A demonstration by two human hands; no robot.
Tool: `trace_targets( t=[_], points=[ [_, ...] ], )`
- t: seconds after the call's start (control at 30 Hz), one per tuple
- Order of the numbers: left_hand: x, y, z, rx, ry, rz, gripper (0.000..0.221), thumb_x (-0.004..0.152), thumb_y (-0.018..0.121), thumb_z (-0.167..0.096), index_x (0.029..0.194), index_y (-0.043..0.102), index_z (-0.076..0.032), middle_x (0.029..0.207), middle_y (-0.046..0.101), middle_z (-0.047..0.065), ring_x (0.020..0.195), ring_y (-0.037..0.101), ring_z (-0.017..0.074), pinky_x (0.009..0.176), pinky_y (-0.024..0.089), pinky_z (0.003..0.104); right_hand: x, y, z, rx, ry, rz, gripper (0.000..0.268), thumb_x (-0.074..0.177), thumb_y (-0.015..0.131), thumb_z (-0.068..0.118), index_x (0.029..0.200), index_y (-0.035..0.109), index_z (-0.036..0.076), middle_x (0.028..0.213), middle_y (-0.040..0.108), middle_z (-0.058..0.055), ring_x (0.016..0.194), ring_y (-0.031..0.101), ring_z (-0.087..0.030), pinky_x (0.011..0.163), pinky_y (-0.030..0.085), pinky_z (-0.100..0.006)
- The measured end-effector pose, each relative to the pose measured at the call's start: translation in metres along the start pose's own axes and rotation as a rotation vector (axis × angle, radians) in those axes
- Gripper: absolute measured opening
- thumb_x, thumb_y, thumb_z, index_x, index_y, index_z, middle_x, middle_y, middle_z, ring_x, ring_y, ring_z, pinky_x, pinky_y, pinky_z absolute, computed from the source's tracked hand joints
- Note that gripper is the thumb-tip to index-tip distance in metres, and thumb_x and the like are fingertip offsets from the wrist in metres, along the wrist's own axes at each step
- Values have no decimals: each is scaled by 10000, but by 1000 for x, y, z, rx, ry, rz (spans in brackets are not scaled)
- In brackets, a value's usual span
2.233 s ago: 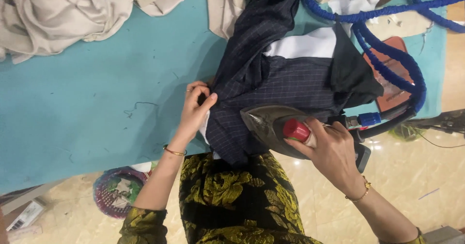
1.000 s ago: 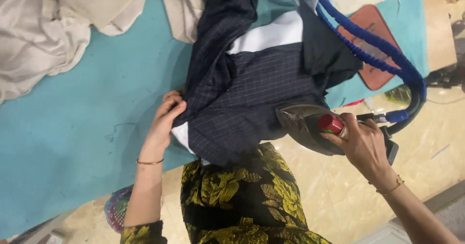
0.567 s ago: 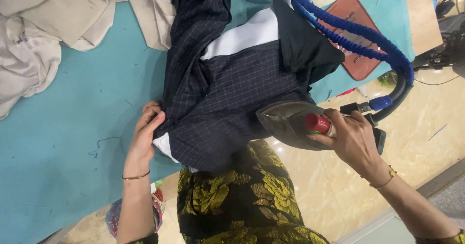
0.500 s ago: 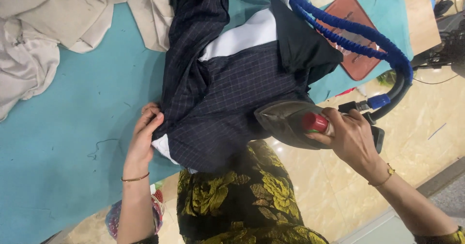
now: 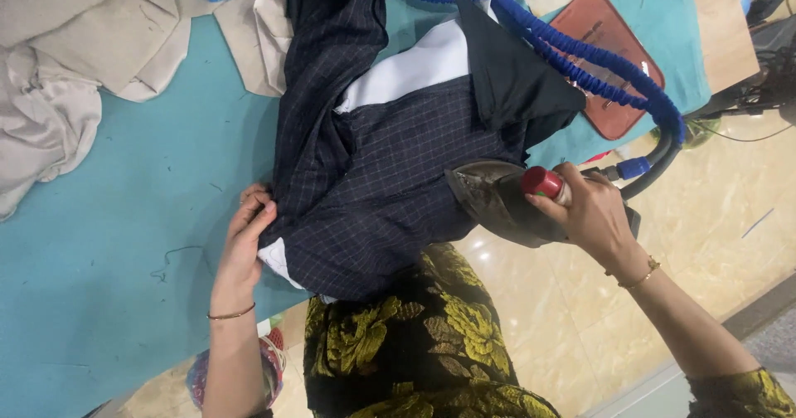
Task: Ironing a dark patterned garment using a professional steam iron on a padded board in a factory setting.
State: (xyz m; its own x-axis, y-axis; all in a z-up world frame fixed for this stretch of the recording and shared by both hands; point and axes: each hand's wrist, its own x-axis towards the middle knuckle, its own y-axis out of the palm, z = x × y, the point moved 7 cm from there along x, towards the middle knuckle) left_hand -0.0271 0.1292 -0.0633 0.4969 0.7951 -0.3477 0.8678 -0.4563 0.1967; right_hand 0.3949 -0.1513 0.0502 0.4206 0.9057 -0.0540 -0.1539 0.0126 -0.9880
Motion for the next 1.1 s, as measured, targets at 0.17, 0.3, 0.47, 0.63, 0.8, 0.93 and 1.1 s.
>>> trace_targets(
  t=[0.17, 0.3, 0.47, 0.63, 0.8, 0.93, 1.1],
  points=[
    [2, -3, 4, -21, 28, 0, 157, 1024, 623, -209, 955, 527, -106, 1163, 411, 15, 1097, 433, 116, 974, 362, 267, 2, 1, 39, 3, -146, -5, 558, 893, 624, 674, 1028, 604, 133, 683, 736, -169, 706, 772, -333, 950, 533, -462],
    [3, -4, 9, -30, 28, 0, 153, 1034, 609, -193, 955, 515, -102, 1163, 409, 22, 1096, 435, 121, 974, 364, 269, -1, -6, 84, -125, -247, -55, 589, 830, 648, 735, 1004, 584, 176, 569, 673, -116, 632, 740, -274, 829, 540, -342],
    [4, -10, 17, 6, 45, -8, 153, 1042, 594, -213, 976, 498, -113, 1202, 386, 25, 1165, 403, 135, 1014, 342, 288, -1, -11, 119, -123, -320, -94, 557, 866, 657, 728, 933, 599, 178, 527, 661, -67, 541, 720, -224, 725, 512, -319],
    [4, -8, 14, 11, 54, -8, 159, 1047, 593, -210, 961, 501, -115, 1189, 402, 18, 1163, 415, 132, 1026, 335, 281, -7, -8, 99, -83, -274, -81, 535, 876, 668, 694, 945, 616, 167, 559, 691, -91, 573, 744, -236, 780, 529, -350],
    [1, -4, 9, 1, 74, -22, 159, 1050, 595, -215, 965, 503, -118, 1189, 404, 14, 1181, 416, 131, 1039, 330, 276, -1, -14, 53, -109, -129, -100, 569, 869, 674, 679, 1019, 587, 138, 585, 685, -143, 662, 764, -315, 899, 555, -418],
    [-1, 1, 4, -11, 71, -23, 154, 1040, 602, -203, 974, 502, -107, 1186, 400, 26, 1199, 413, 144, 1059, 327, 299, 4, -10, 1, -63, 46, -28, 554, 902, 672, 652, 1091, 588, 138, 682, 711, -178, 761, 758, -364, 903, 551, -460],
    [-2, 2, 2, -21, 66, -25, 149, 1041, 598, -204, 974, 506, -109, 1187, 408, 22, 1198, 418, 141, 1053, 333, 303, 7, -6, -26, -20, 133, 75, 504, 936, 673, 609, 1117, 597, 145, 770, 731, -181, 840, 745, -389, 857, 555, -466]
  ],
)
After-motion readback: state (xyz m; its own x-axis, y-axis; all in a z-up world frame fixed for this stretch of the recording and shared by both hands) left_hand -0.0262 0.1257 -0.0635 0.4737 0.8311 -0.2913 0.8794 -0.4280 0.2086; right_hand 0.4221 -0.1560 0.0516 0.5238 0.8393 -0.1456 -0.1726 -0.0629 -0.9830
